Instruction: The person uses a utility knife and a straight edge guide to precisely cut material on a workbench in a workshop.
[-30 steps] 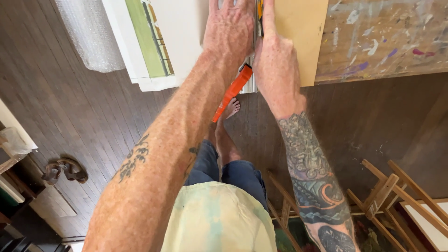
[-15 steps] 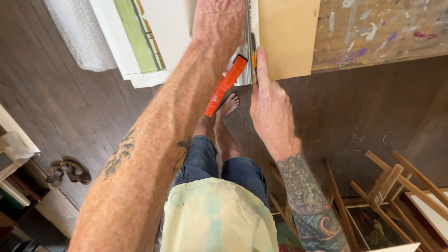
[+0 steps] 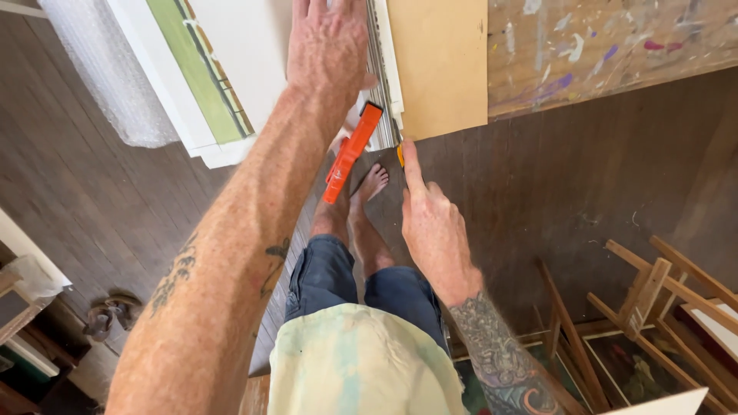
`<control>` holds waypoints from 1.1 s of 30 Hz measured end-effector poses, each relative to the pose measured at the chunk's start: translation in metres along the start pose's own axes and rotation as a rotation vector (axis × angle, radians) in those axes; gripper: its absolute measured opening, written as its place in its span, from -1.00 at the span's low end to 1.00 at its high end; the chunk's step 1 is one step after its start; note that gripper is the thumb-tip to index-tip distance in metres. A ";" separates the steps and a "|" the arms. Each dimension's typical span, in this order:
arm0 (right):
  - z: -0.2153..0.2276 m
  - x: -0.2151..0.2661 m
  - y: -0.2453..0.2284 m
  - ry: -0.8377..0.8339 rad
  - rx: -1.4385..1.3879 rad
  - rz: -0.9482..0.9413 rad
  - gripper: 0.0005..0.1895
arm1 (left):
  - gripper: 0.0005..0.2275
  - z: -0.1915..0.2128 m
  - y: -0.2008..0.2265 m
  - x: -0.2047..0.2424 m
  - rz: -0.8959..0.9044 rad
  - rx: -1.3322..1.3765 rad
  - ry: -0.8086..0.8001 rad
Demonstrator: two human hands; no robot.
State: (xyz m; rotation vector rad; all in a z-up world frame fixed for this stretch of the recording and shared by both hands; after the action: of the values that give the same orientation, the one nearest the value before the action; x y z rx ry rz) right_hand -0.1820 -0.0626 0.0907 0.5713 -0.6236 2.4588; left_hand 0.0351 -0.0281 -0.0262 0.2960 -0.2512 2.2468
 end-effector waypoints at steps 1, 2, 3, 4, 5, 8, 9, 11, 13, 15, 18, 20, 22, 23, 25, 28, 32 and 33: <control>0.000 0.005 0.002 -0.029 -0.047 -0.022 -0.27 | -0.02 -0.005 0.005 0.002 -0.019 0.034 -0.079; 0.008 0.006 0.001 -0.030 -0.045 -0.031 -0.27 | -0.02 -0.003 0.006 0.006 -0.028 0.038 -0.080; 0.016 0.005 0.000 -0.064 -0.166 -0.066 -0.28 | 0.05 0.002 0.004 0.006 -0.012 0.058 -0.023; 0.024 0.003 -0.003 -0.098 -0.288 -0.100 -0.29 | 0.14 0.008 0.001 0.007 0.004 0.078 0.034; 0.033 -0.001 -0.005 -0.091 -0.292 -0.088 -0.29 | 0.14 0.012 0.000 0.004 0.011 0.069 0.042; 0.060 -0.016 -0.018 0.070 -0.346 0.014 -0.30 | 0.14 0.015 0.002 0.013 0.017 0.020 0.037; 0.067 -0.032 -0.024 0.089 -0.331 0.018 -0.31 | 0.11 0.015 0.002 0.010 0.013 -0.008 0.030; 0.073 -0.068 -0.032 0.108 -0.317 0.034 -0.32 | 0.08 0.019 0.001 0.006 0.020 -0.039 0.026; 0.070 -0.107 -0.041 0.206 -0.331 0.099 -0.35 | -0.10 0.020 0.002 0.007 0.022 0.034 -0.041; 0.066 -0.135 -0.049 0.198 -0.309 0.095 -0.32 | -0.19 0.014 0.002 0.008 0.039 0.060 -0.014; 0.058 -0.162 -0.050 0.200 -0.266 0.092 -0.29 | -0.28 0.010 0.005 0.008 0.053 0.084 0.052; 0.053 -0.170 -0.049 0.203 -0.253 0.105 -0.28 | -0.29 0.010 0.005 0.009 0.061 0.076 0.085; 0.049 -0.173 -0.052 0.197 -0.245 0.118 -0.26 | -0.28 0.010 0.004 0.010 0.062 0.086 0.096; 0.047 -0.174 -0.053 0.195 -0.243 0.121 -0.26 | -0.28 0.010 0.004 0.010 0.067 0.087 0.096; 0.045 -0.176 -0.054 0.176 -0.254 0.102 -0.25 | -0.26 0.008 0.004 0.010 0.061 0.090 0.074; 0.046 -0.176 -0.059 0.163 -0.252 0.070 -0.27 | -0.37 0.006 0.005 0.008 0.078 0.137 0.095; 0.046 -0.177 -0.062 0.161 -0.258 0.075 -0.27 | -0.54 0.007 0.004 0.008 0.077 0.186 0.103; 0.045 -0.177 -0.061 0.165 -0.243 0.081 -0.26 | -0.48 0.006 0.005 0.008 0.077 0.188 0.094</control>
State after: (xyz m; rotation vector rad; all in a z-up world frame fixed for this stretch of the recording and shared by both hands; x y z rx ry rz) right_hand 0.0015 -0.1098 0.0551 0.2501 -0.8755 2.4253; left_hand 0.0273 -0.0268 -0.0182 0.2836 -0.0008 2.3578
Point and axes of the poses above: each hand's wrist, its own x-axis away from the middle knuckle, its own z-axis out of the back of the hand, y = z × x, the point moved 4 cm from there along -x, towards the middle knuckle, and after that the axes turned 9 degrees about y, right-handed, at the moved point
